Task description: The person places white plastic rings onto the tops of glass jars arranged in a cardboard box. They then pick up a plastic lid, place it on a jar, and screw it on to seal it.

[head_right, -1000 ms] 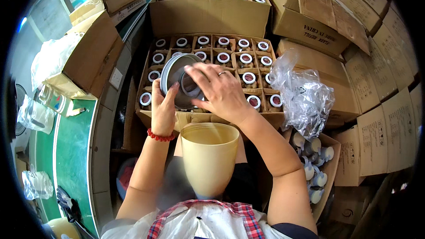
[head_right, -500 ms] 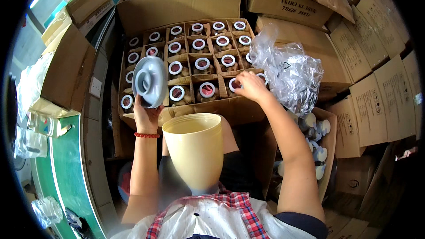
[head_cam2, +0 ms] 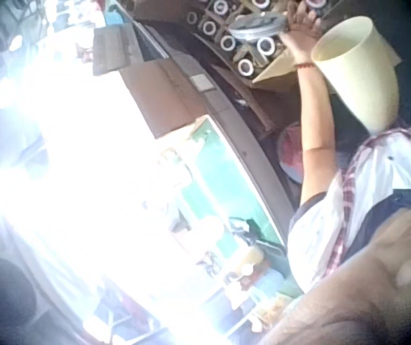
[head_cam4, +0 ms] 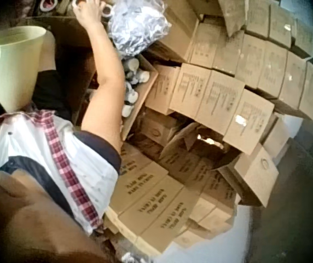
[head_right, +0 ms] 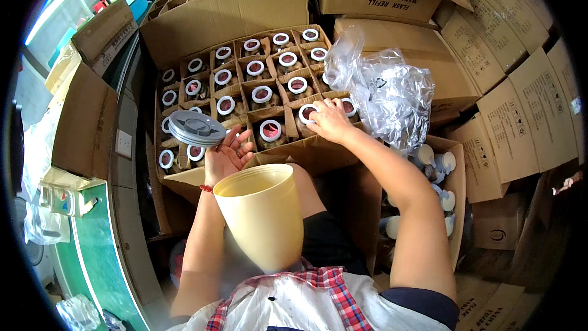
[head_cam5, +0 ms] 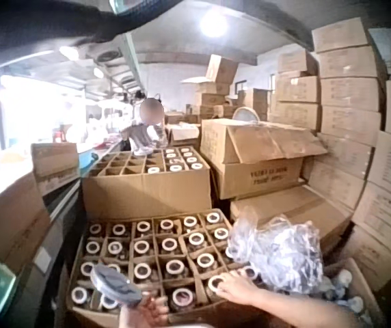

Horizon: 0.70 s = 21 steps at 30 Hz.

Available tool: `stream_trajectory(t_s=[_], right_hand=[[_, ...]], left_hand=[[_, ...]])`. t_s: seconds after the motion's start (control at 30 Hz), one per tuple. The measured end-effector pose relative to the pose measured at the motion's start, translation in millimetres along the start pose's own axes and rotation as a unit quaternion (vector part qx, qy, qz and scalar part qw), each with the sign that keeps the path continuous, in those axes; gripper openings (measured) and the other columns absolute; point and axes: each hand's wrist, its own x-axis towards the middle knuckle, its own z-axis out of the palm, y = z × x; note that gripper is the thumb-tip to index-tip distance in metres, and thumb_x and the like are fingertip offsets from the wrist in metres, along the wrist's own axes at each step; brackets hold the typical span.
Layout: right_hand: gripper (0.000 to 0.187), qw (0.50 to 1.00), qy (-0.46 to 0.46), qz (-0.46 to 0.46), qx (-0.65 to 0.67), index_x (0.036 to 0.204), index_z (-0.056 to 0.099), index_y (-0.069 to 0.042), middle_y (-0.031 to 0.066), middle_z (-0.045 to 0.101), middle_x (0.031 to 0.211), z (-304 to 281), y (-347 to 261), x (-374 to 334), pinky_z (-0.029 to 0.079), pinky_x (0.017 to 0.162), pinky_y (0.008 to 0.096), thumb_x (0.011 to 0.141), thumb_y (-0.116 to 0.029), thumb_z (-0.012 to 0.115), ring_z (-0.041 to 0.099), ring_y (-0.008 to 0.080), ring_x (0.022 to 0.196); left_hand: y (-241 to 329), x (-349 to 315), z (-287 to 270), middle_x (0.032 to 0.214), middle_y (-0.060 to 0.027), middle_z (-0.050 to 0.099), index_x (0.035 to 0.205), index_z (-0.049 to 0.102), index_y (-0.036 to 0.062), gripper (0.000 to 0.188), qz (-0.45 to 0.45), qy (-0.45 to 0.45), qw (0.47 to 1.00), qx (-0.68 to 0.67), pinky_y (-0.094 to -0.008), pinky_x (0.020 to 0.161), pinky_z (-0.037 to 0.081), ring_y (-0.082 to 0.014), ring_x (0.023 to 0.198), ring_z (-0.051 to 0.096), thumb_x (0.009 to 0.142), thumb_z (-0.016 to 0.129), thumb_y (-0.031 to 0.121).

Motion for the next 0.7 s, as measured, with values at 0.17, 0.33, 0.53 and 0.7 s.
stream_trajectory(t_s=[0.17, 0.33, 0.53, 0.7], right_hand=[[0.020, 0.997, 0.028, -0.057, -0.034, 0.087, 0.067, -0.011, 0.0115, 0.056, 0.112, -43, -2, -7, 0.030, 0.093, 0.0454, 0.081, -0.029, 0.062, 0.049, 0.0286, 0.105], [0.020, 0.990, 0.071, -0.105, -0.065, 0.091, 0.063, -0.009, 0.0120, 0.053, 0.120, -113, -29, 17, 0.031, 0.097, 0.0454, 0.084, -0.028, 0.062, 0.048, 0.0285, 0.112], [0.015, 0.919, 0.169, -0.307, -0.179, 0.085, 0.062, -0.010, 0.0088, 0.053, 0.121, -187, -125, 45, 0.031, 0.102, 0.0474, 0.078, -0.023, 0.064, 0.049, 0.0212, 0.112], [0.016, 0.882, 0.157, -0.414, -0.162, 0.092, 0.063, -0.014, 0.0067, 0.054, 0.122, -158, -157, 30, 0.032, 0.101, 0.0460, 0.077, -0.019, 0.061, 0.048, 0.0208, 0.113]], left_hand=[[2, 5, 6, 0.132, -0.0246, 0.046, 0.138, 0.033, 0.0070, 0.058, -0.028, -0.060, 0.998, 0.012, -0.0471, 0.091, 0.049, -0.0398, 0.109, 0.056, 0.096, 0.028, 0.047], [5, 17, 12, 0.138, -0.0280, 0.037, 0.141, 0.028, 0.0101, 0.064, -0.064, -0.130, 0.989, 0.000, -0.0489, 0.095, 0.047, -0.0423, 0.114, 0.052, 0.095, 0.031, 0.054], [13, 17, 37, 0.135, -0.0232, 0.039, 0.146, 0.015, 0.0140, 0.077, -0.056, -0.155, 0.986, 0.038, -0.0535, 0.084, 0.052, -0.0404, 0.111, 0.053, 0.090, 0.030, 0.065], [26, 12, 61, 0.127, -0.0165, 0.053, 0.134, 0.042, 0.0039, 0.069, 0.063, -0.176, 0.981, -0.055, -0.0426, 0.097, 0.047, -0.0292, 0.113, 0.055, 0.095, 0.025, 0.058]])
